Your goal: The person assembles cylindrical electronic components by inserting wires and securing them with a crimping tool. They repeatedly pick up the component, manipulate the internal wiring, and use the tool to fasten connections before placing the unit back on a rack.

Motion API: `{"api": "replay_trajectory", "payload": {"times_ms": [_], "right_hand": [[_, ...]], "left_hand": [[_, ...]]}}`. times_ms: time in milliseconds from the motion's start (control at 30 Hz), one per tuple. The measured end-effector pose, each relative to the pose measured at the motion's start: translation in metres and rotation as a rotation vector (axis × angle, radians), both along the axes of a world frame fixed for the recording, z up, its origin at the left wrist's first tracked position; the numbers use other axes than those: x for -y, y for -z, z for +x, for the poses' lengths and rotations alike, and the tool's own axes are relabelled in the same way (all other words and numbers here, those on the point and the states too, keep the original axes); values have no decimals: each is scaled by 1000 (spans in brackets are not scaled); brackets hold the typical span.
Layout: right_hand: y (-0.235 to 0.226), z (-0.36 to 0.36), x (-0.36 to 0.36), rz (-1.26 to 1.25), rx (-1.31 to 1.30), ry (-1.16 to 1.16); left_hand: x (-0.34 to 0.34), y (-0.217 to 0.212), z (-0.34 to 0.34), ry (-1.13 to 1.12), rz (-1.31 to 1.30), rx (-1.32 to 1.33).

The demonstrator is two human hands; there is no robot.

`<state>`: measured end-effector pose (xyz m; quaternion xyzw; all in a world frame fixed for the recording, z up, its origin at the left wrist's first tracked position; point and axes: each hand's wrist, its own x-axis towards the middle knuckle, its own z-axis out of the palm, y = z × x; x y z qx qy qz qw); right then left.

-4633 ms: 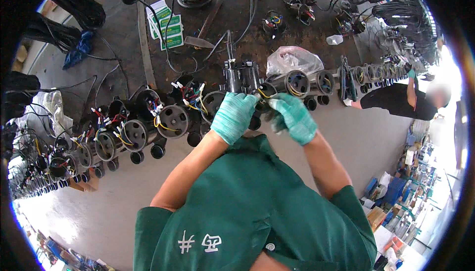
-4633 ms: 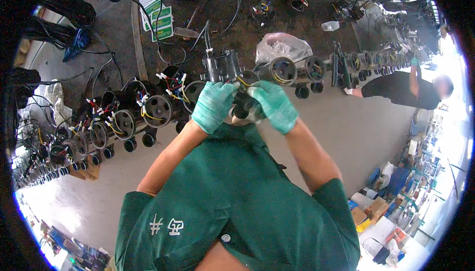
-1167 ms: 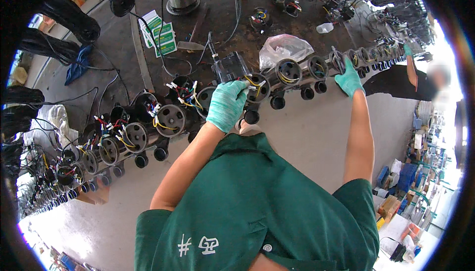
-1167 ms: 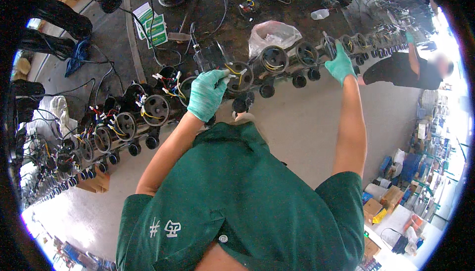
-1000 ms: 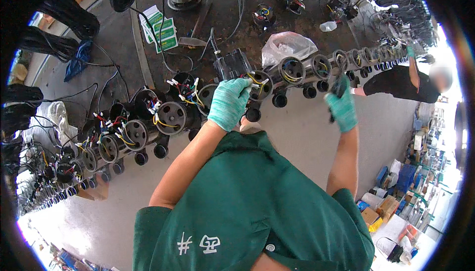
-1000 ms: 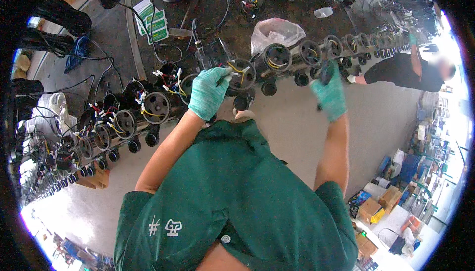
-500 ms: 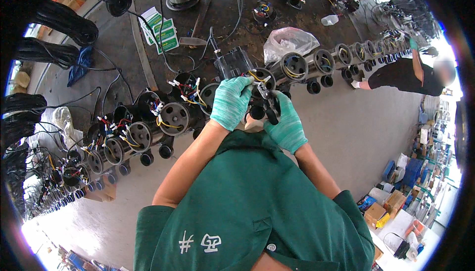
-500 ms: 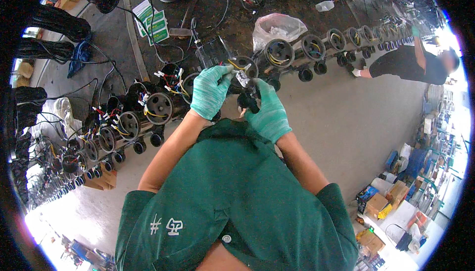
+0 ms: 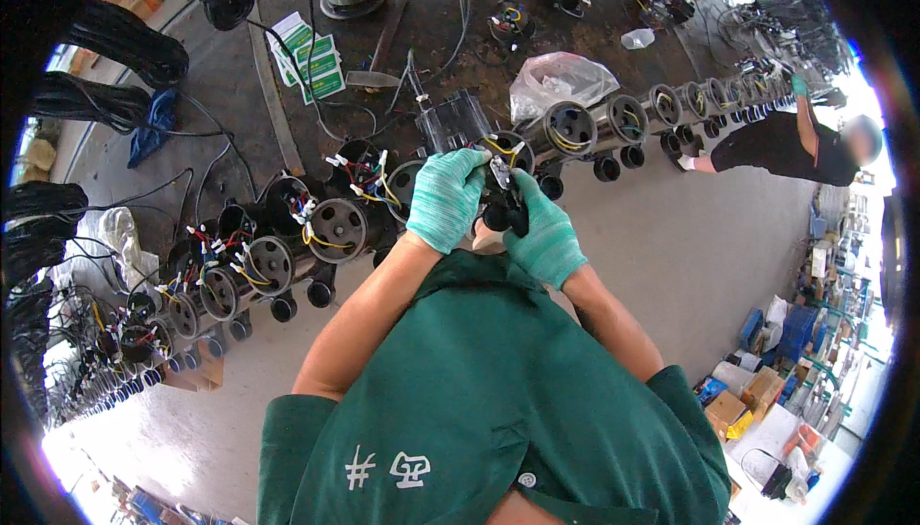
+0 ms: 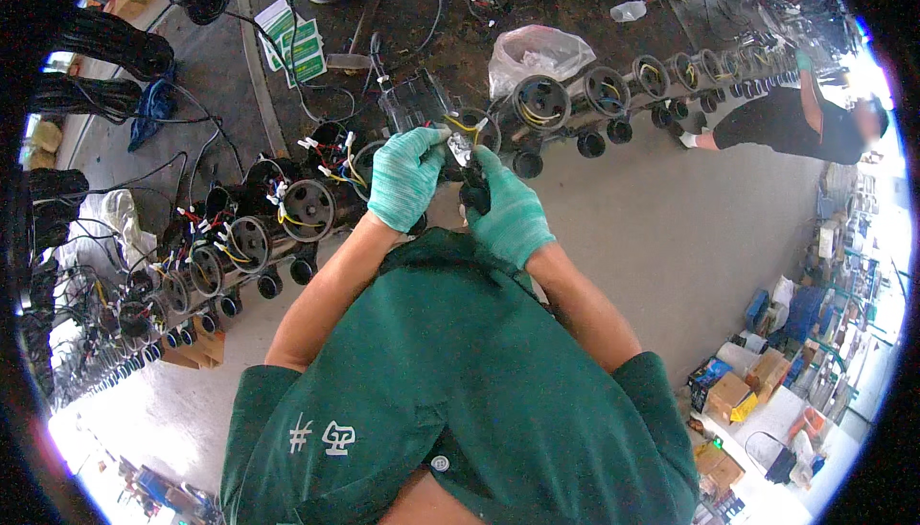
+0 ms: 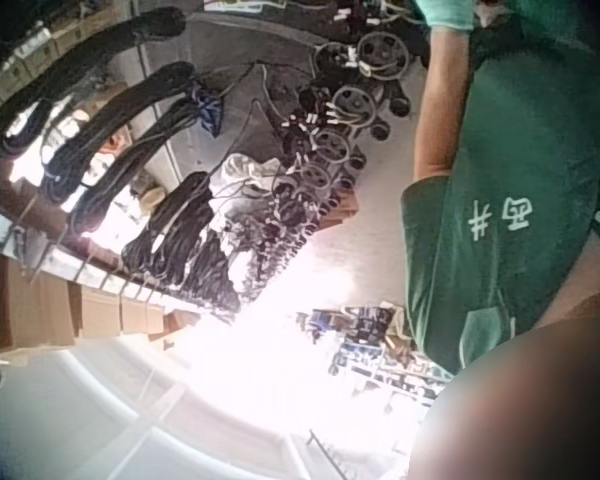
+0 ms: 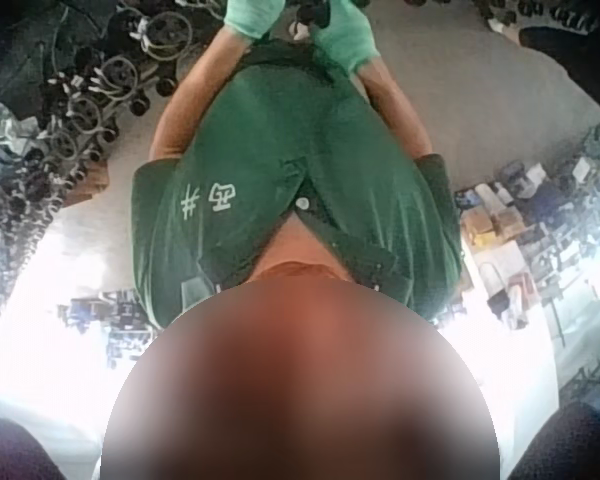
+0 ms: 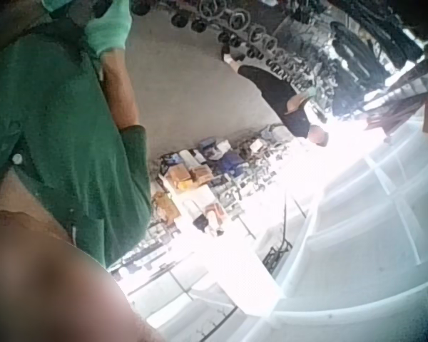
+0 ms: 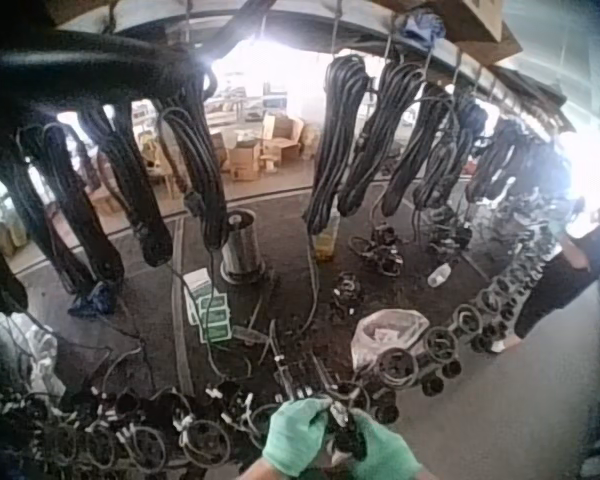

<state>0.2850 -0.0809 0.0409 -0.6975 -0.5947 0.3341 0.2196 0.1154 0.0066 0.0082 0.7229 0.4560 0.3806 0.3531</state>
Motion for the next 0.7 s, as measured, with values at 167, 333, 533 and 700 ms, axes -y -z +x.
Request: {"api": "replay_trajectory", "payload": {"times_ms": [167, 333, 533, 700], "right_hand": [[15, 5, -6, -45, 45, -39], [4, 10, -3, 84, 85, -77], [-7, 6, -6, 84, 137, -90], [3, 13, -11, 71, 173, -143]], "left_hand": [[1, -1, -1, -6, -39, 60], [1, -9, -2, 18, -160, 111], [0, -5, 0, 9, -174, 159], [0, -2, -1, 4, -140, 134]]}}
